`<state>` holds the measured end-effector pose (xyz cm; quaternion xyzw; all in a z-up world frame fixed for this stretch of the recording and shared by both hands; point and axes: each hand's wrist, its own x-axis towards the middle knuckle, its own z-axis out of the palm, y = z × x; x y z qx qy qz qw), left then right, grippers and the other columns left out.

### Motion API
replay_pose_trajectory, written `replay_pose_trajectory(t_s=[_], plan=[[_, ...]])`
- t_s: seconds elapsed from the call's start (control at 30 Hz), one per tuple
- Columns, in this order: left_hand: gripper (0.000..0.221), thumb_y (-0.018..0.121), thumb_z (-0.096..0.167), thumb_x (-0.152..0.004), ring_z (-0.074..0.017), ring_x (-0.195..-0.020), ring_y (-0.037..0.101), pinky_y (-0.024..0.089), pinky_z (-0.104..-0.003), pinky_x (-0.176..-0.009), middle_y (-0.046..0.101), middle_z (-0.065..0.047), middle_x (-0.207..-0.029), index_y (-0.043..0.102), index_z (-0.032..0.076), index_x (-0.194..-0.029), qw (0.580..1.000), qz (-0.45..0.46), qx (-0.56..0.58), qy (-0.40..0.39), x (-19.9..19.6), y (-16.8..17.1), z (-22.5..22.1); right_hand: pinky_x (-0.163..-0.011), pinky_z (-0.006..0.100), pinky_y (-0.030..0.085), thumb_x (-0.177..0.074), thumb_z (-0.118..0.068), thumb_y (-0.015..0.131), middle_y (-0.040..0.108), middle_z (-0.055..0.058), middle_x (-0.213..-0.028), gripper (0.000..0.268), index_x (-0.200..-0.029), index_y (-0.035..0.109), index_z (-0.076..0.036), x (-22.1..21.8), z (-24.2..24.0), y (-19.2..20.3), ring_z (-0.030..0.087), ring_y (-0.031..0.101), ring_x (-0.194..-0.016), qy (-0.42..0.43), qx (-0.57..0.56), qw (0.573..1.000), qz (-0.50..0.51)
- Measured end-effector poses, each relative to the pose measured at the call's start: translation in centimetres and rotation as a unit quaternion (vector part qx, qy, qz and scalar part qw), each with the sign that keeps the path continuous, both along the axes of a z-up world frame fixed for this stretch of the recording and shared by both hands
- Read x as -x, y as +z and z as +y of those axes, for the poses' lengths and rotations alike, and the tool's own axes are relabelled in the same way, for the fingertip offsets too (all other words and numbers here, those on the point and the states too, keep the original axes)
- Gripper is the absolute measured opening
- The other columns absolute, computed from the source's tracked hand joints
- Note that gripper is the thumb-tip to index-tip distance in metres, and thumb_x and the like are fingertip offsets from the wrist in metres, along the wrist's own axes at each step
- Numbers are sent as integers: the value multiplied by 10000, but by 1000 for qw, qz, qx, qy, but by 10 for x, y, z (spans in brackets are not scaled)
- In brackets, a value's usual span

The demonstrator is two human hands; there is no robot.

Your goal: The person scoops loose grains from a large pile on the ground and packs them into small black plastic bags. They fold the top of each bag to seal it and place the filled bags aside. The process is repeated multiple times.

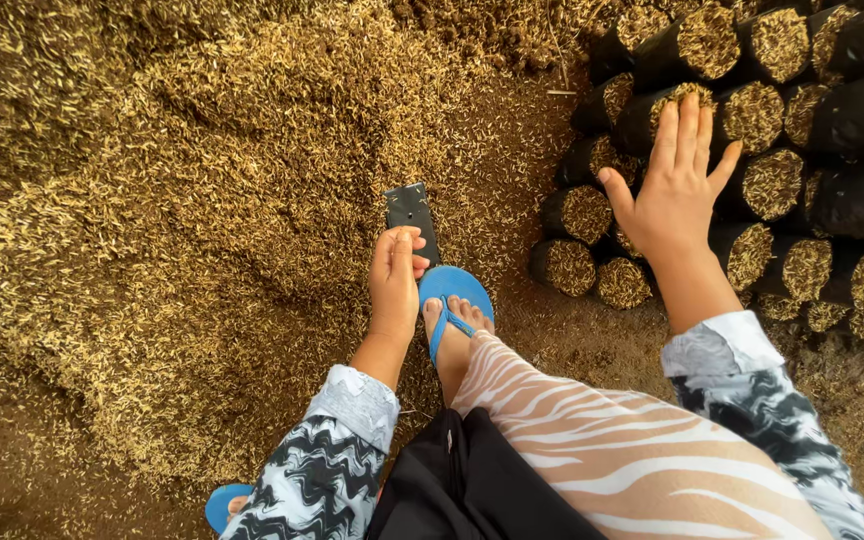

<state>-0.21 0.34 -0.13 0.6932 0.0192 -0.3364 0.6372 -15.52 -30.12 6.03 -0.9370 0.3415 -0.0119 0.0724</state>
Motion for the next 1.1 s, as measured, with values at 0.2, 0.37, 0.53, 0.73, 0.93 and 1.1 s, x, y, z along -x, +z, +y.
replay_pose_trajectory(t_s=[0.2, 0.37, 0.53, 0.73, 0.93, 1.1], plan=[[279, 469, 279, -1086, -66, -781, 585, 499, -243, -719, 661, -9, -1012, 659, 84, -1145, 999, 13, 37, 20, -1, -3, 3, -1218, 699, 13, -950, -526, 700, 190, 208, -1739, 991, -1653, 239, -1, -14, 1, 21, 355, 92, -1617, -25, -23, 999, 21], [280, 485, 293, -1084, -72, -772, 579, 506, -249, -715, 661, -19, -998, 655, 78, -1142, 997, 26, 48, 52, -2, -19, 21, -1194, 553, 329, -982, -256, 776, 465, 211, -1587, 640, -1502, 484, -23, -47, 37, 31, 406, 403, -1488, 131, -44, 972, -188], [264, 523, 297, -1061, -77, -761, 583, 518, -251, -702, 675, -26, -1003, 664, 86, -1133, 995, 27, 36, 93, -2, -35, 43, -838, 434, 564, -951, -254, 755, 707, 113, -1109, 237, -1132, 702, -112, -118, 122, -2, 341, 697, -996, 217, -210, 947, -107], [228, 562, 282, -1054, -92, -747, 584, 498, -256, -676, 666, -20, -980, 660, 82, -1102, 990, 21, 48, 131, 5, -46, 74, -725, 490, 559, -869, -524, 770, 703, 194, -895, 544, -1003, 625, -18, -168, 175, -63, 387, 702, -836, 154, -219, 959, 92], [215, 599, 268, -1046, -91, -791, 608, 542, -259, -729, 674, -24, -965, 667, 71, -1102, 993, -10, 26, 112, 0, -39, 87, -742, 476, 573, -857, -339, 760, 739, 228, -938, 430, -1115, 704, 1, -167, 165, -91, 372, 717, -823, 145, -235, 961, 36], [311, 620, 212, -993, -137, -968, 702, 571, -283, -814, 701, -52, -1144, 696, 40, -1241, 990, -113, -68, 44, -11, -12, 89, -659, 316, 577, -933, -168, 683, 753, 120, -915, 245, -1143, 722, -48, -171, 170, -62, 186, 725, -734, -9, -538, 842, 19]])
